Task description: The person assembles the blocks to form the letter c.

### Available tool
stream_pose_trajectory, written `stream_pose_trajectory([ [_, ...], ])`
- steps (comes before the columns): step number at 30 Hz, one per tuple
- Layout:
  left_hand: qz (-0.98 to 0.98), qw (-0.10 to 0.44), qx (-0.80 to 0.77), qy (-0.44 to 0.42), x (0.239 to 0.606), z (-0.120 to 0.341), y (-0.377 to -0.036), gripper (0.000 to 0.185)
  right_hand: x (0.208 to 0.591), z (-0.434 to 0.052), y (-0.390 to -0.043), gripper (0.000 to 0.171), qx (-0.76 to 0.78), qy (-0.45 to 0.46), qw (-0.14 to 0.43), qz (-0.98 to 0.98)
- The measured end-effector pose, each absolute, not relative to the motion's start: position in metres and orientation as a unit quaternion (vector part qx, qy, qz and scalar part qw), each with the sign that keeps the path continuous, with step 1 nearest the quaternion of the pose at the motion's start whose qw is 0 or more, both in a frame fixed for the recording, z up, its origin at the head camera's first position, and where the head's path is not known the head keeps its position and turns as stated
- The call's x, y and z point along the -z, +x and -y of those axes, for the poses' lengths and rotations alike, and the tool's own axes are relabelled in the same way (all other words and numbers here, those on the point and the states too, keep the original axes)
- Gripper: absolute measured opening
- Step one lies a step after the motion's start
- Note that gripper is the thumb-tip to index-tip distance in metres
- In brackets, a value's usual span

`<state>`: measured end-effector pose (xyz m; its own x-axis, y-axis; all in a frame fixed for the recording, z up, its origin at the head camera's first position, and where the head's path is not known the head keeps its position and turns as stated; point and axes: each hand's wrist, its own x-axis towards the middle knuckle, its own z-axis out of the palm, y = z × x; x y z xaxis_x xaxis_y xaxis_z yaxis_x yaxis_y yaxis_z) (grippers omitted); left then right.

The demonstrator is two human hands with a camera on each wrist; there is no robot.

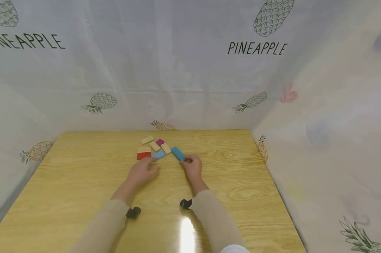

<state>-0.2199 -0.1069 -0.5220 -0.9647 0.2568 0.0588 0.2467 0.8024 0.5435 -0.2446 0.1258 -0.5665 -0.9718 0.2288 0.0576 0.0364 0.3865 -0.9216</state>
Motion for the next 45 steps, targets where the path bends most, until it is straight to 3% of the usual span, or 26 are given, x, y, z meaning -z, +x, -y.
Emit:
stream_pose_trajectory([
  [22,-0.928,0.008,-0.346,0.138,0.535,0.114,-0.181,0.049,0.567,-0.104,-0.185,0.022,-0.475,-0.036,0.125,0.870],
  [45,-0.932,-0.015,-0.336,0.138,0.542,0.126,-0.169,0.049,0.572,-0.049,-0.133,0.023,-0.380,-0.057,0.167,0.908],
])
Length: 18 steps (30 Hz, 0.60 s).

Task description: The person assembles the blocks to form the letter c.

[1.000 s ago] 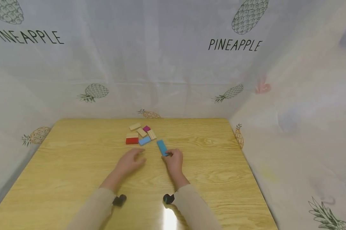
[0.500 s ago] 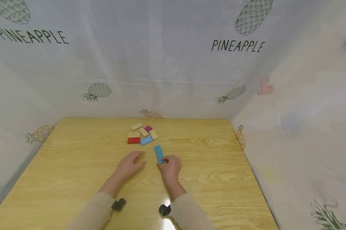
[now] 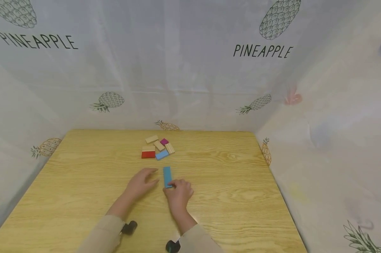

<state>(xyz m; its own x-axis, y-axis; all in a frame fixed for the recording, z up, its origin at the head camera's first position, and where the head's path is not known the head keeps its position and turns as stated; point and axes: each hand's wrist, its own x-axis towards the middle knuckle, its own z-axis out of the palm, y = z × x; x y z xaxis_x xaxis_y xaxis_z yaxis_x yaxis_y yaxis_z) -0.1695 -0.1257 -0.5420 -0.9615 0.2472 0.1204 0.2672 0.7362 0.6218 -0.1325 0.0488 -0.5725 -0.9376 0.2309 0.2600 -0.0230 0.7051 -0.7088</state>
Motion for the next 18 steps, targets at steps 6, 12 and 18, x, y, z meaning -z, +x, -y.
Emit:
stream_pose_trajectory([
  [6,0.929,0.013,0.347,-0.128,0.543,0.136,-0.165,0.050,0.571,-0.037,-0.122,0.020,-0.401,-0.037,0.153,0.903],
  [12,0.928,0.006,0.355,-0.117,0.540,0.145,-0.163,0.050,0.570,-0.029,-0.115,0.019,-0.420,-0.023,0.142,0.896],
  [18,0.926,0.012,0.359,-0.116,0.539,0.152,-0.162,0.049,0.568,-0.024,-0.113,0.018,-0.420,-0.006,0.138,0.897],
])
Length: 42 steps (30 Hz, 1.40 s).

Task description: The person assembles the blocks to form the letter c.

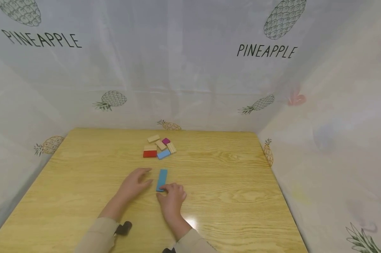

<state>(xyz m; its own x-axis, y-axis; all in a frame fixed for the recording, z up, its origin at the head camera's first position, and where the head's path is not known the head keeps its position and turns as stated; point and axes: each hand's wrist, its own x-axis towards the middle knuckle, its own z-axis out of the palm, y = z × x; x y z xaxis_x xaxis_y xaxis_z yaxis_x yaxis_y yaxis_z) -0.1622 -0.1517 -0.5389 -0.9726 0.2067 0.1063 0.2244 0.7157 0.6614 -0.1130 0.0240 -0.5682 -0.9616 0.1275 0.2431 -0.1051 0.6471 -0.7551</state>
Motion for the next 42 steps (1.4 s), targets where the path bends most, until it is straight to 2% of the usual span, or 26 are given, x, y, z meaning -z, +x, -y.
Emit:
stream_pose_trajectory([
  [12,0.925,0.015,0.346,-0.156,0.543,0.156,-0.164,0.051,0.567,-0.025,-0.122,0.017,-0.401,0.022,0.117,0.908],
  [24,0.927,0.016,0.336,-0.164,0.547,0.154,-0.164,0.051,0.556,-0.030,-0.122,0.016,-0.449,0.025,0.058,0.891],
  [35,0.945,0.010,0.289,-0.155,0.545,0.140,-0.165,0.066,0.546,-0.056,-0.135,0.019,-0.502,-0.033,0.062,0.862],
  [42,0.962,0.003,0.227,-0.151,0.545,0.130,-0.167,0.077,0.543,-0.069,-0.143,0.021,-0.487,-0.011,0.067,0.871],
])
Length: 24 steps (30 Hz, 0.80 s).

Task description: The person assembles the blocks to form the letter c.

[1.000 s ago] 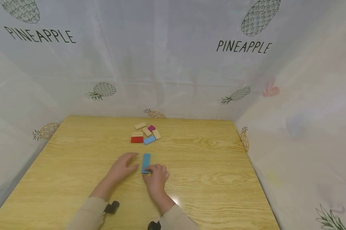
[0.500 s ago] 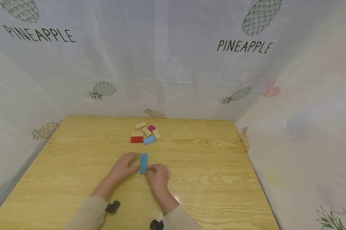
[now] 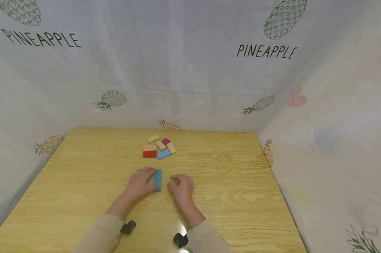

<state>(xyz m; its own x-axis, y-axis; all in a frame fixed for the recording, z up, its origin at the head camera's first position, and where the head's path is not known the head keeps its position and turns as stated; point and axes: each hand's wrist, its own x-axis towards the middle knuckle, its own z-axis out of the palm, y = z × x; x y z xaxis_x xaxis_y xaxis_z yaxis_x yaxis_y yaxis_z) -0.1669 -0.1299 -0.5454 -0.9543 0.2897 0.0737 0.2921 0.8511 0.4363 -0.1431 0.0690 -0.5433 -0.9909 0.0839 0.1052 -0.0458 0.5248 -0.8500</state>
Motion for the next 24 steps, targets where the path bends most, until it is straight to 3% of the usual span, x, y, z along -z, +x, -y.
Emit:
stream_pose_trajectory([
  [24,0.966,-0.040,0.173,-0.187,0.545,0.140,-0.176,0.078,0.524,-0.086,-0.197,0.025,-0.435,0.098,0.060,0.893],
])
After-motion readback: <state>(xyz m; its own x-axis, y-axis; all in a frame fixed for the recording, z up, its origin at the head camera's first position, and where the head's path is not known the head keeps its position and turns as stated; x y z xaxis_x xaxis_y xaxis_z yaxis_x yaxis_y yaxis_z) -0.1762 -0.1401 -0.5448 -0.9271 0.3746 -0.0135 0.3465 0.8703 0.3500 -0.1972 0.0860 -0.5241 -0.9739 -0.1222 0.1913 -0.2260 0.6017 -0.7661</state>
